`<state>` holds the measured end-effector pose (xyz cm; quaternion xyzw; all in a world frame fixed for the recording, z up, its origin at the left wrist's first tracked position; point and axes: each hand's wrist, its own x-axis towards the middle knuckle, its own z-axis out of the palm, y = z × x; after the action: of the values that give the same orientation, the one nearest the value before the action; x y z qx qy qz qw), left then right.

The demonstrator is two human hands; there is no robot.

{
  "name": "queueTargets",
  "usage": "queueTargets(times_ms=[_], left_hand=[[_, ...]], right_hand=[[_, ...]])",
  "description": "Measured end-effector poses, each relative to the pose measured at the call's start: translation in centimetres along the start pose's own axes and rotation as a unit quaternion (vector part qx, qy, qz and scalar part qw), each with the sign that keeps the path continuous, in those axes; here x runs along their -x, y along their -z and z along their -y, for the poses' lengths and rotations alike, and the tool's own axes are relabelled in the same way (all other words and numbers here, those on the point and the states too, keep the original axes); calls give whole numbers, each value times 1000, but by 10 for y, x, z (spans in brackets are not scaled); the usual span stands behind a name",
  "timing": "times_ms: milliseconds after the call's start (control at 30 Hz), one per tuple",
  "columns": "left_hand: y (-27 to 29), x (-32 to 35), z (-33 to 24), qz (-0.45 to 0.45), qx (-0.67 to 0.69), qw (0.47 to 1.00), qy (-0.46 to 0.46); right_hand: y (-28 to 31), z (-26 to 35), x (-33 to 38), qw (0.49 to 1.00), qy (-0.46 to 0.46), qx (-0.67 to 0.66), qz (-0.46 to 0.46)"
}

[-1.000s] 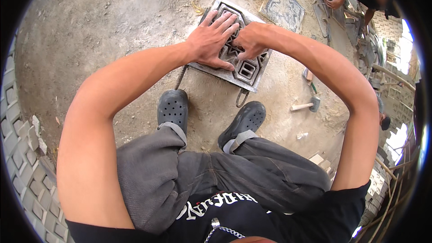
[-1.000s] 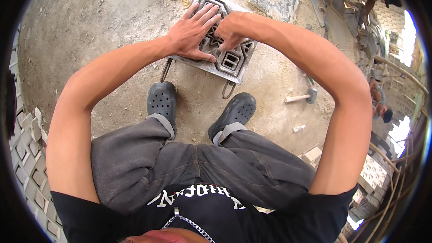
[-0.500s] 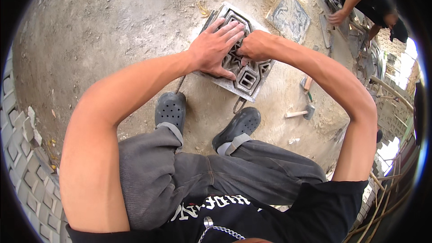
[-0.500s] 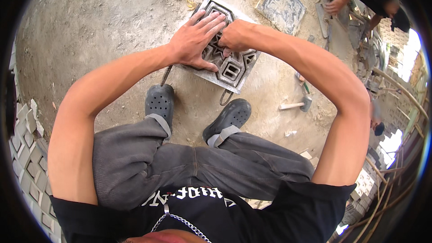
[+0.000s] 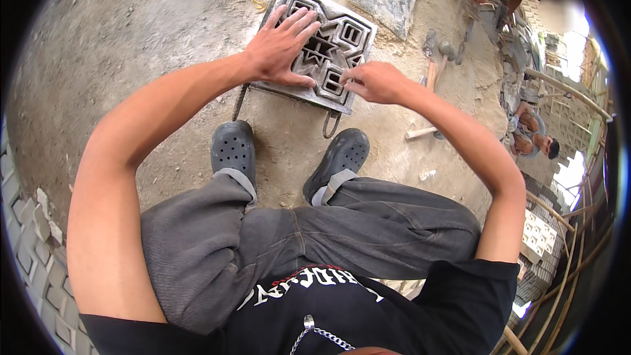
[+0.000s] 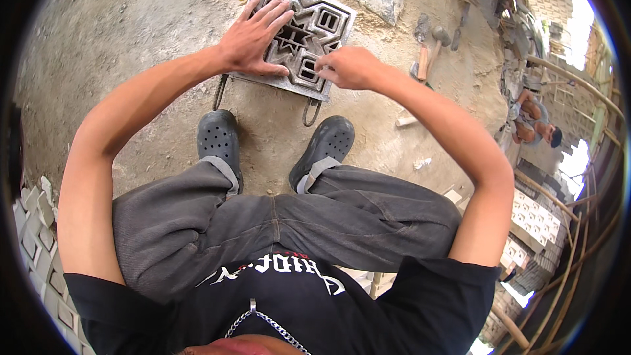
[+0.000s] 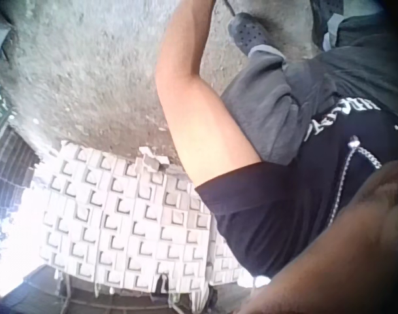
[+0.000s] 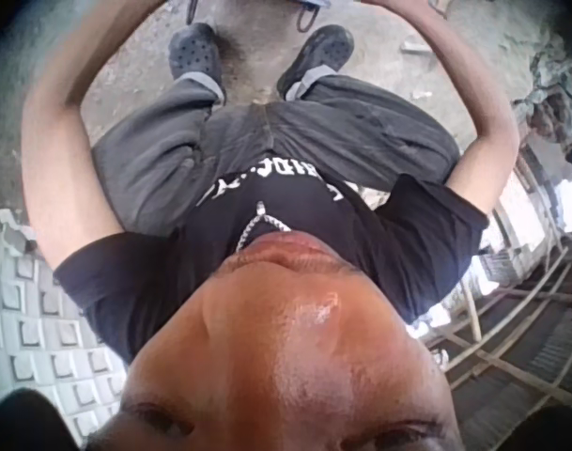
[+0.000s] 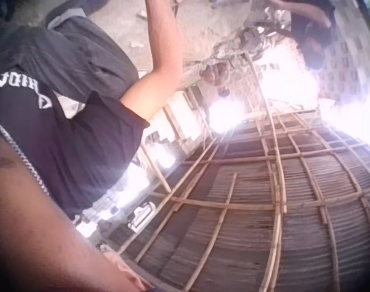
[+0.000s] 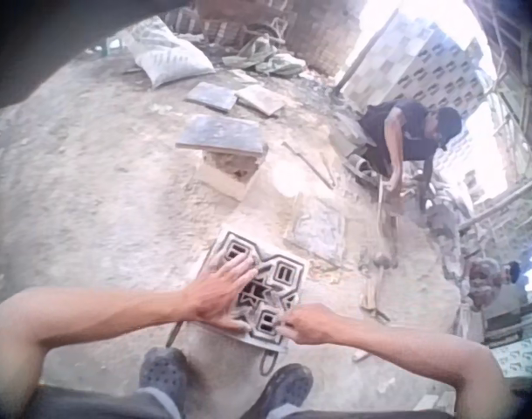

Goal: The person uses a rubber mallet and a metal tool to detach a cast decorative building block from its mold, then lifts the finished block and places it on the ground with others.

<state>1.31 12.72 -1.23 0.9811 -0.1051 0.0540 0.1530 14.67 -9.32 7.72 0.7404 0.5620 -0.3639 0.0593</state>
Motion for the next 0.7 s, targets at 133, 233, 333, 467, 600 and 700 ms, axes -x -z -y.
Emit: queueTargets(times_ms=[133,233,333,467,600,700], left_hand=[[-3,4,-22,20,7,1000,-18],[-6,3,-32,16,15,999,-28],[-8,1,-39,20,18,999,-33],[-11,0,-49,19,16,999,-29],[-10,1,-50,13,3,999,-34],[-10,2,-50,17,-2,999,-39]], right_hand=[[-27,22,2,993,-72,14,-92],[-40,28,-5,992,-94,44,-77],[-43,27,-13,993,-70,77,-52],[-37,14,-21,994,-4,104,-27],[-29,13,-21,988,31,150,-16],[-34,9,-23,987,45,151,-17]])
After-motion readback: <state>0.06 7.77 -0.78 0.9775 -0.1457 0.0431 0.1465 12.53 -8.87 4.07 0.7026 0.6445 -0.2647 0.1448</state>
